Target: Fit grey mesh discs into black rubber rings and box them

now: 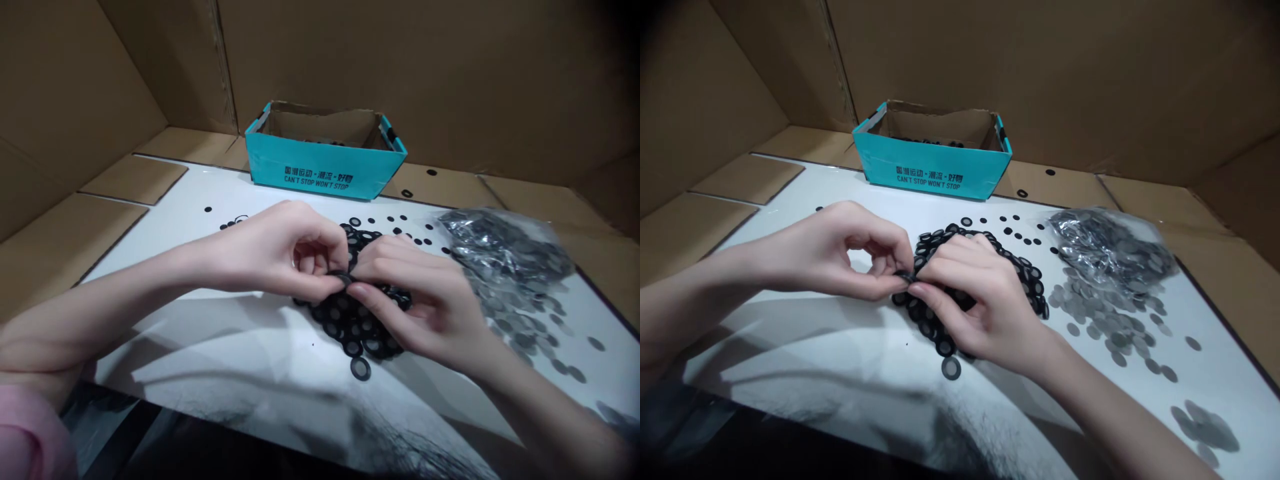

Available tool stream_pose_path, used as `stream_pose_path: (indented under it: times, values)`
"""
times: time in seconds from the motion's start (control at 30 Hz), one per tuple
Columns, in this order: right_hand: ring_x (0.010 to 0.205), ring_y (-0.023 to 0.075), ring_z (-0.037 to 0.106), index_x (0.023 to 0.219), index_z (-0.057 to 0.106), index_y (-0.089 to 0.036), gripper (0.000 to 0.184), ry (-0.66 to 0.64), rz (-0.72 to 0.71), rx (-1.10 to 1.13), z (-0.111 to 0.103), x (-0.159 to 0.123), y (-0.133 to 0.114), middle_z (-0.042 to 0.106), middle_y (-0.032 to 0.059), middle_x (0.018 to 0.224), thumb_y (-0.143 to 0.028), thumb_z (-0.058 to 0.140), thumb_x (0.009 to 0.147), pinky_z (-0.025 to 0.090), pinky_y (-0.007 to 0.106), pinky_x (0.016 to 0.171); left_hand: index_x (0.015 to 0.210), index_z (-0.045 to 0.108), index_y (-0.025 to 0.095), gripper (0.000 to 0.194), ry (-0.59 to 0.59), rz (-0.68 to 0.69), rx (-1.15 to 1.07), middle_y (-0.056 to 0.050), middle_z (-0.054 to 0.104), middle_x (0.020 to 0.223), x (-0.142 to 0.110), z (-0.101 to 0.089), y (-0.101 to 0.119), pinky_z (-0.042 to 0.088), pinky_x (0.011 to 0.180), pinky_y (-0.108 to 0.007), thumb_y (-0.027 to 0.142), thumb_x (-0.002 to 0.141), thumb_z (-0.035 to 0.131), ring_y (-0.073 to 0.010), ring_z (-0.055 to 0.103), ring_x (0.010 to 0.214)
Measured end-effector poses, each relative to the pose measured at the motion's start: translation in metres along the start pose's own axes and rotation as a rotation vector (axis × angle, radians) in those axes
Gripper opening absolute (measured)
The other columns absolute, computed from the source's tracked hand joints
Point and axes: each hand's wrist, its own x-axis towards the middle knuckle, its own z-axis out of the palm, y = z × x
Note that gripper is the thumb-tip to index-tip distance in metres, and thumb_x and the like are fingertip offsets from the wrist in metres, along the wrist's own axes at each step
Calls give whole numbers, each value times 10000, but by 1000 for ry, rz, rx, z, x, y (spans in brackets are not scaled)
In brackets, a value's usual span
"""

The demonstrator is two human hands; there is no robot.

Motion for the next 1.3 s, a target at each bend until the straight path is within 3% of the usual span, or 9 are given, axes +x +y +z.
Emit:
stream_pose_path:
  times: [0.13,0.27,0.57,0.7,0.83,0.97,1.17,1.3]
  values:
    - [612,129,497,760,530,-197,131,131,45,-45,4,-2,1,564,4,647,-126,550,869,397,309,598,816,584,128,91,110,35,-130,15,597,682,2,9,-4,478,541,-144,209,851,604,-69,588,600]
    - [606,128,483,764,517,-195,140,90,46,-62,2,-4,3,557,7,634,-133,512,890,398,309,597,832,545,133,102,84,-2,-304,19,592,676,5,16,-5,528,558,-158,209,899,549,-80,627,597]
    - [596,123,489,717,509,-201,182,51,-14,-28,-4,-1,6,528,-5,607,-131,527,883,394,311,597,798,575,109,137,29,-103,-507,13,616,628,6,15,-3,513,513,-148,210,888,595,-68,596,544]
    - [618,141,539,743,531,-207,146,84,-19,-16,-3,-2,1,575,12,636,-145,545,874,408,324,592,789,571,113,161,55,-50,-540,23,593,632,5,17,-5,492,517,-115,234,865,646,-49,576,569]
    - [626,155,571,807,569,-206,97,197,-26,-138,1,-5,-7,630,23,686,-190,664,812,403,337,586,799,567,126,126,101,60,-567,21,594,680,5,21,-10,511,557,-128,204,869,638,-46,577,597]
    - [608,150,577,827,573,-210,141,276,-44,-282,2,-5,-12,663,21,703,-97,652,795,380,338,574,832,603,126,57,172,197,-447,6,604,777,6,20,-12,513,604,-140,163,867,629,-49,578,668]
    - [633,178,595,827,560,-208,175,289,-99,-438,0,-6,-12,680,24,699,-88,667,758,362,361,573,881,644,144,62,309,364,-21,-39,643,841,7,14,-12,498,668,-218,196,849,657,-107,582,756]
    - [632,183,593,824,564,-201,143,285,-91,-464,1,-7,-10,683,32,704,-136,677,764,359,368,579,823,634,148,47,342,387,82,-31,658,789,6,15,-11,491,658,-206,152,867,618,-98,593,716]
